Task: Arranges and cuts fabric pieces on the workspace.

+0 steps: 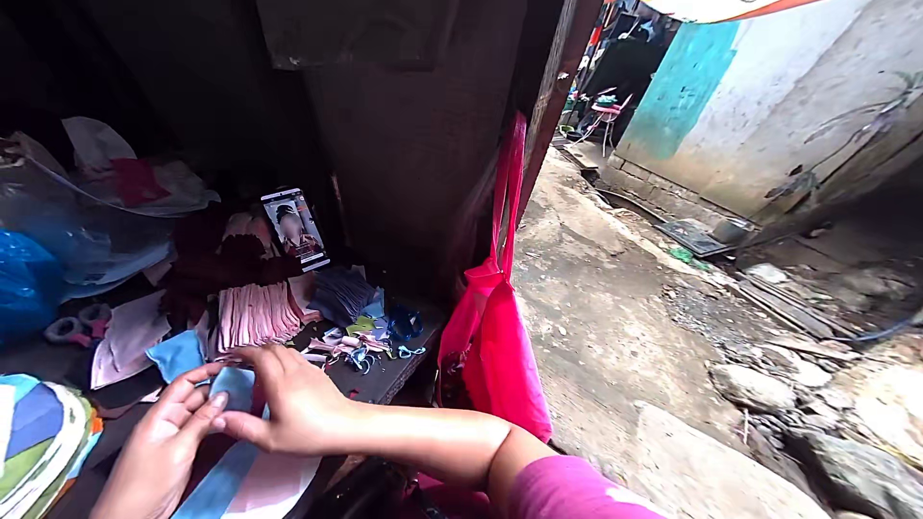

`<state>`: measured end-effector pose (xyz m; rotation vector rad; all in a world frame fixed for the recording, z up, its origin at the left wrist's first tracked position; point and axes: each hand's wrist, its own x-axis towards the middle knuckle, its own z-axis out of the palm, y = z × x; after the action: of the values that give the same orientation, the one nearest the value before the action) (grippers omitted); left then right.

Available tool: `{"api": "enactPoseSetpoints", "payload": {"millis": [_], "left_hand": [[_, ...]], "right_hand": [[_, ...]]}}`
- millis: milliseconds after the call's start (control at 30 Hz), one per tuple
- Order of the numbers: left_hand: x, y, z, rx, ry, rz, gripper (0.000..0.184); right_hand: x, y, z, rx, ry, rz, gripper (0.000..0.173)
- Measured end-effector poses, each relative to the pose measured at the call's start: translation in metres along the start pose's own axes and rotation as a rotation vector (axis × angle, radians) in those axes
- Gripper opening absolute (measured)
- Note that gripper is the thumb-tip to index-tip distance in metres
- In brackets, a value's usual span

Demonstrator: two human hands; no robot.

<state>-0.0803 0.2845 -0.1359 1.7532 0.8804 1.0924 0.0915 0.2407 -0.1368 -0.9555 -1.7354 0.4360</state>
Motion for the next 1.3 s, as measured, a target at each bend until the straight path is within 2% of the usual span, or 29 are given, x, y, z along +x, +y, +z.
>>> {"api": "enactPoseSetpoints", "payload": {"millis": [67, 167, 233, 433, 800, 900, 1000, 1133, 1300], "left_hand": [[-0.003, 0.003, 0.003, -0.019, -0.093, 0.05, 0.042], [-0.004, 0.003, 0.005, -0.012, -0.16, 0.078, 0.051], [-0.005, 0.004, 0.005, 0.004, -0.176, 0.083, 0.051], [-0.004, 0.004, 0.001, -0.028, -0.186, 0.098, 0.041], [-0.004, 0.006, 0.004, -0.006, -0.188, 0.022, 0.044], [-0.003, 0.006, 0.004, -0.007, -0.183, 0.018, 0.044], [-0.002, 0.004, 0.003, 0.017, -0.151, 0.009, 0.043], [0.0, 0.002, 0.003, 0.088, -0.086, -0.048, 0.04], [0.001, -0.001, -0.001, 0.158, -0.058, -0.021, 0.019]], "right_hand": [[0.011, -0.003, -0.009, 0.23, -0.173, 0.25, 0.06], [0.013, -0.002, -0.008, 0.422, -0.274, 0.408, 0.04], [0.011, -0.003, -0.008, 0.469, -0.293, 0.446, 0.031], [0.006, -0.006, -0.014, 0.66, -0.235, 0.521, 0.02], [0.005, 0.004, -0.019, 0.708, -0.22, 0.533, 0.007], [0.004, 0.004, -0.019, 0.678, -0.19, 0.488, 0.008], [0.003, 0.008, -0.017, 0.538, -0.15, 0.371, 0.015], [0.003, 0.023, -0.011, 0.269, 0.005, 0.032, 0.018], [-0.003, 0.044, 0.003, 0.087, 0.172, -0.302, 0.011]]}}
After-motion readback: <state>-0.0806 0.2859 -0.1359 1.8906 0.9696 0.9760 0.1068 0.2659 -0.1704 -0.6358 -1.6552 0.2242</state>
